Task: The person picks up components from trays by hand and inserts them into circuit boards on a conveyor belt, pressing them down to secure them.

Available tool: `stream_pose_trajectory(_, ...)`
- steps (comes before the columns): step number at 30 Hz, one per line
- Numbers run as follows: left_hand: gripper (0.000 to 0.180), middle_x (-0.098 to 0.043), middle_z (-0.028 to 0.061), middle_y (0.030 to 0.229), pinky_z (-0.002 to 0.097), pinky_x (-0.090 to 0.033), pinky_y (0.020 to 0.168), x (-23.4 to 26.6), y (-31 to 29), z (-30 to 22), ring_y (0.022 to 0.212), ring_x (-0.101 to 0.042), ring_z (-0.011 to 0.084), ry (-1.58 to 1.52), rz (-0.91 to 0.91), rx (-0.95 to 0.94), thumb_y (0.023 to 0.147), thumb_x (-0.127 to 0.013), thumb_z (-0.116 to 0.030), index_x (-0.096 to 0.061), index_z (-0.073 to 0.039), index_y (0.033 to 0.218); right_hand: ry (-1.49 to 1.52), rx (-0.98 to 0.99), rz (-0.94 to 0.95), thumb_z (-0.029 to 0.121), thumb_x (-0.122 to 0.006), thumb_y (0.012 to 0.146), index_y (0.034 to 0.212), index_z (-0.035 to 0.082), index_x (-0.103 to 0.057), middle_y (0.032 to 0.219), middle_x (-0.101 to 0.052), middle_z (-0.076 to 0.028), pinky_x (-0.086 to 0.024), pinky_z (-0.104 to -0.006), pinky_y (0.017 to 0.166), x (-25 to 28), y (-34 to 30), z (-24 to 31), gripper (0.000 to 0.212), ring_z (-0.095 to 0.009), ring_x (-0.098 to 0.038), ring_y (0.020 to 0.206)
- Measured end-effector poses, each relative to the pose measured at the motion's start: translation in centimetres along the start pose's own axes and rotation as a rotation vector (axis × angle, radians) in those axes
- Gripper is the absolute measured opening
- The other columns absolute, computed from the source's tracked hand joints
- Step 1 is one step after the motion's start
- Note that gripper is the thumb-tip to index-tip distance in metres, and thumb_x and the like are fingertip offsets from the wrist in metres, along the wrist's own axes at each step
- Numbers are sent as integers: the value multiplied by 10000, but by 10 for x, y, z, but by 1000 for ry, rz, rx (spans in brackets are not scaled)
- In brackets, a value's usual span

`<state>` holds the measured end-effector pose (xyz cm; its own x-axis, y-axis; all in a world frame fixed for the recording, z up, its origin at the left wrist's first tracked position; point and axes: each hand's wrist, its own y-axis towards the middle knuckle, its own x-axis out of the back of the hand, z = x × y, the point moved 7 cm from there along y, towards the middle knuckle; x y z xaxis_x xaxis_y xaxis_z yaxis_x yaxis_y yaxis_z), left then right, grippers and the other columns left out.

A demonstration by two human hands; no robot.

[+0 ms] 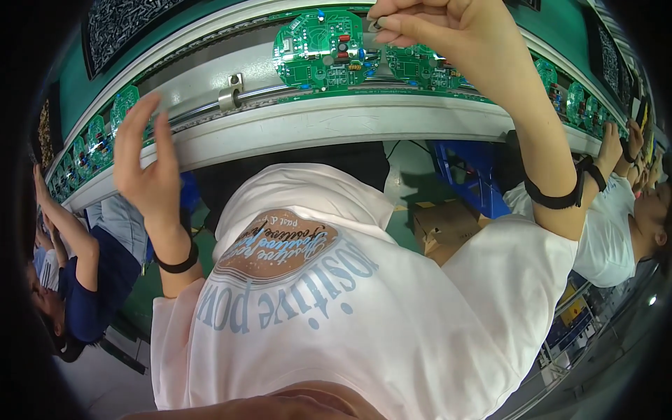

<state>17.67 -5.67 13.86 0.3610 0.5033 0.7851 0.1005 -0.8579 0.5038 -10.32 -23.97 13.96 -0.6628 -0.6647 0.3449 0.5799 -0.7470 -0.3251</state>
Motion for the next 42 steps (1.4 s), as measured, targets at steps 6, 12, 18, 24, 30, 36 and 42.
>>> stream_pose_trajectory(6, 295, -713, 138, 1241, 385, -526, 977, 36, -33, 59, 1143, -683, 292, 201, -17, 137, 932, -754, -86, -717, -26, 1218, 250, -118, 22, 10, -706, 969, 1055, -86, -717, 977, -771, -136, -630, -259, 802, 0, 4, -16, 129, -160, -759, 888)
stream_pose_trajectory(12, 387, -649, 149, 1370, 401, -508, 1008, 44, -47, 71, 1232, -635, 313, 249, -26, 199, 975, -715, -123, -650, -56, 1350, 154, -45, 5, 10, -706, 967, 1031, -60, -716, 964, -759, -113, -614, -264, 806, -11, 6, -12, 96, -174, -752, 893)
stream_pose_trajectory(18, 419, -653, 145, 1370, 383, -505, 999, 38, -51, 79, 1220, -640, 315, 200, 9, 228, 999, -686, -137, -605, -59, 1403, 461, 1137, 191, -25, -732, 919, 999, -5, -719, 969, -731, -86, -556, -292, 782, -23, 8, 2, 84, -188, -707, 896)
stream_pose_trajectory(24, 433, -651, 146, 1374, 361, -504, 984, 37, -60, 82, 1219, -642, 308, 121, 61, 372, 1001, -686, -163, -595, -35, 1405, -434, 289, 48, -58, -739, 875, 971, 8, -710, 1000, -707, -90, -526, -321, 766, -31, 2, 25, 120, -209, -674, 891)
stream_pose_trajectory(30, 471, -650, 151, 1369, 389, -495, 1020, 32, -50, 65, 1215, -639, 331, 66, 82, 238, 971, -718, -177, -599, -44, 1406, -475, 314, 52, -54, -733, 875, 972, 3, -707, 990, -709, -100, -532, -332, 758, -47, 12, 38, 116, -227, -679, 888)
stream_pose_trajectory(36, 533, -650, 159, 1360, 453, -479, 1072, -4, -36, 6, 1201, -633, 377, -1, 132, 82, 905, -781, -232, -623, -54, 1382, -513, 394, 51, -39, -741, 866, 965, 5, -701, 963, -710, -113, -535, -349, 752, -32, 2, 23, 115, -263, -681, 873)
stream_pose_trajectory(42, 574, -658, 158, 1345, 491, -484, 1076, -21, -26, -22, 1190, -636, 370, -23, 174, 0, 863, -811, -289, -641, -46, 1354, -547, 474, 30, -32, -742, 862, 958, 9, -697, 966, -710, -118, -541, -364, 760, -29, -2, 23, 114, -291, -682, 874)
